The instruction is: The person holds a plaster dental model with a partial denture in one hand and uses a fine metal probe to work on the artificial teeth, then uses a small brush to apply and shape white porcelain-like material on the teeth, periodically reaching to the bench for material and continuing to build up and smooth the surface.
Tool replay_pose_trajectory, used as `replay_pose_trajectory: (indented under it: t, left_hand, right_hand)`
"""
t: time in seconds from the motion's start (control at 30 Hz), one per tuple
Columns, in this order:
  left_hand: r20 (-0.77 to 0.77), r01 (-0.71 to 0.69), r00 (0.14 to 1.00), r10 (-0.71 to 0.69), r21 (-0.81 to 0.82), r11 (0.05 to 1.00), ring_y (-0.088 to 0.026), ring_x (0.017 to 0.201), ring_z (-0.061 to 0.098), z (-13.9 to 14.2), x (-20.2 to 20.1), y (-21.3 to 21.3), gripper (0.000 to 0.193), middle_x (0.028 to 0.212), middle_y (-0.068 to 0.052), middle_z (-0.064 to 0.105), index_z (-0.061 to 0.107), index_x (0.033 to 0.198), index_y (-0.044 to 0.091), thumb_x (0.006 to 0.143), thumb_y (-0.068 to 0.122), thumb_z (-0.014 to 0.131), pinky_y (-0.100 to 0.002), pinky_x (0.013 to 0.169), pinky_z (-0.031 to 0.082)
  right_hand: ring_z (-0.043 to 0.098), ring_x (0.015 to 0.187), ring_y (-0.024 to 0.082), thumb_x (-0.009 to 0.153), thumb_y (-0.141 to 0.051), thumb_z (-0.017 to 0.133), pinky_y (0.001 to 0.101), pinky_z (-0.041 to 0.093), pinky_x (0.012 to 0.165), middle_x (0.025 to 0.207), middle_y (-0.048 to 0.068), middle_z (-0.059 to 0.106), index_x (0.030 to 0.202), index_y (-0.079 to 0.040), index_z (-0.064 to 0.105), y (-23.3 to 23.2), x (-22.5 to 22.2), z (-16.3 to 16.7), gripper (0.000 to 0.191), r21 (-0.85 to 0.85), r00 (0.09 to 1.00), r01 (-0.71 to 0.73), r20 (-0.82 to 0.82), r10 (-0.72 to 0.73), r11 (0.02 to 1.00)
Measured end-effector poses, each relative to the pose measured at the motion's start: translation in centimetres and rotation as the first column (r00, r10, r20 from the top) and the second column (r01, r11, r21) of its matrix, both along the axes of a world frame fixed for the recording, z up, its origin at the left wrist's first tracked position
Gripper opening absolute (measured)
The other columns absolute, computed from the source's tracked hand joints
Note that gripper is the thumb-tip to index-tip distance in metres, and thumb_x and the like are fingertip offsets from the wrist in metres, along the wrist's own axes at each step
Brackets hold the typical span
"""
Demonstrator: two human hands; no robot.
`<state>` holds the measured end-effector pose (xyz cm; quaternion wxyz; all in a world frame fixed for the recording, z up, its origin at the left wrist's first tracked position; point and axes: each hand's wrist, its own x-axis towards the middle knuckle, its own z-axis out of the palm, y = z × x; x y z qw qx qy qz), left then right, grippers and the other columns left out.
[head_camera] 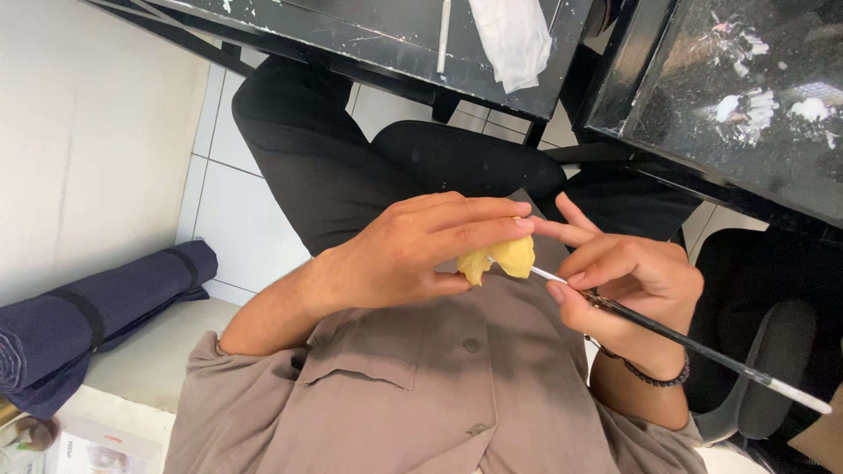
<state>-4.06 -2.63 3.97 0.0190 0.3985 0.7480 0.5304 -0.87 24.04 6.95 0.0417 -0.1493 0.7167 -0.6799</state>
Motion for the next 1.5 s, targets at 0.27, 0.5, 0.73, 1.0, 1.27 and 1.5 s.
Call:
replay_pose_trajectory:
  t: [0.27, 0.5, 0.73, 1.0, 1.27, 1.5]
  left_hand:
    - [0.025, 0.019, 1.0, -0.018, -0.034, 0.999, -0.021, 0.102, 0.067, 0.0, 0.3, -0.2, 0.081, 0.151, -0.006, 0.058, 0.053, 0.151, 0.015, 0.079, 0.004, 0.089, -0.031, 0.085, 0.059]
    - [0.05, 0.071, 0.996, -0.068, -0.048, 0.996, -0.021, 0.105, 0.067, -0.1, 0.0, -0.4, 0.081, 0.154, -0.005, 0.056, 0.052, 0.149, 0.014, 0.077, 0.007, 0.09, -0.034, 0.089, 0.059]
    - [0.068, 0.104, 0.993, -0.099, -0.07, 0.992, -0.022, 0.112, 0.068, -0.3, 0.1, -0.4, 0.084, 0.155, -0.004, 0.055, 0.051, 0.15, 0.015, 0.076, 0.007, 0.089, -0.035, 0.092, 0.06]
    - [0.076, 0.099, 0.993, -0.094, -0.063, 0.993, -0.021, 0.109, 0.069, -0.5, 0.2, -0.3, 0.084, 0.153, -0.003, 0.057, 0.05, 0.153, 0.018, 0.079, 0.008, 0.089, -0.034, 0.09, 0.06]
    - [0.053, 0.086, 0.995, -0.083, -0.064, 0.994, -0.021, 0.108, 0.069, -0.9, 0.4, -0.2, 0.082, 0.153, -0.002, 0.057, 0.051, 0.151, 0.017, 0.079, 0.006, 0.088, -0.034, 0.088, 0.06]
    - [0.064, 0.095, 0.994, -0.091, -0.061, 0.994, -0.02, 0.109, 0.069, -0.9, 0.5, -0.2, 0.082, 0.153, -0.003, 0.057, 0.051, 0.151, 0.017, 0.079, 0.008, 0.089, -0.034, 0.089, 0.06]
  right_hand:
    - [0.073, 0.074, 0.017, 0.082, 0.012, 0.078, 0.0471, 0.061, 0.109, 0.079, 0.015, 0.072, 0.087, 0.005, 0.068, -1.1, 0.4, 0.9, 0.014, 0.114, 0.999, 0.01, 0.029, -0.013, 0.993]
    - [0.075, 0.077, 0.018, 0.082, 0.014, 0.079, 0.0436, 0.062, 0.107, 0.08, 0.016, 0.073, 0.088, 0.006, 0.068, -1.3, 0.3, 1.3, 0.014, 0.159, 0.998, 0.021, 0.062, -0.031, 0.987]
    - [0.076, 0.08, 0.019, 0.081, 0.014, 0.079, 0.0432, 0.061, 0.108, 0.082, 0.016, 0.074, 0.092, 0.006, 0.071, -1.2, 0.2, 1.5, 0.016, 0.167, 0.997, -0.017, 0.078, 0.004, 0.986]
    - [0.077, 0.082, 0.019, 0.081, 0.012, 0.079, 0.0427, 0.063, 0.106, 0.084, 0.016, 0.075, 0.093, 0.006, 0.072, -1.0, -0.1, 1.3, 0.016, 0.206, 0.996, -0.042, 0.08, 0.026, 0.978]
    - [0.077, 0.082, 0.019, 0.08, 0.011, 0.08, 0.0417, 0.063, 0.104, 0.088, 0.015, 0.075, 0.092, 0.006, 0.072, -0.9, -0.1, 1.1, 0.015, 0.236, 0.996, -0.058, 0.08, 0.04, 0.97]
    - [0.077, 0.081, 0.018, 0.08, 0.012, 0.08, 0.0417, 0.062, 0.106, 0.083, 0.015, 0.075, 0.091, 0.006, 0.072, -1.0, 0.0, 1.3, 0.015, 0.22, 0.996, -0.055, 0.086, 0.037, 0.974]
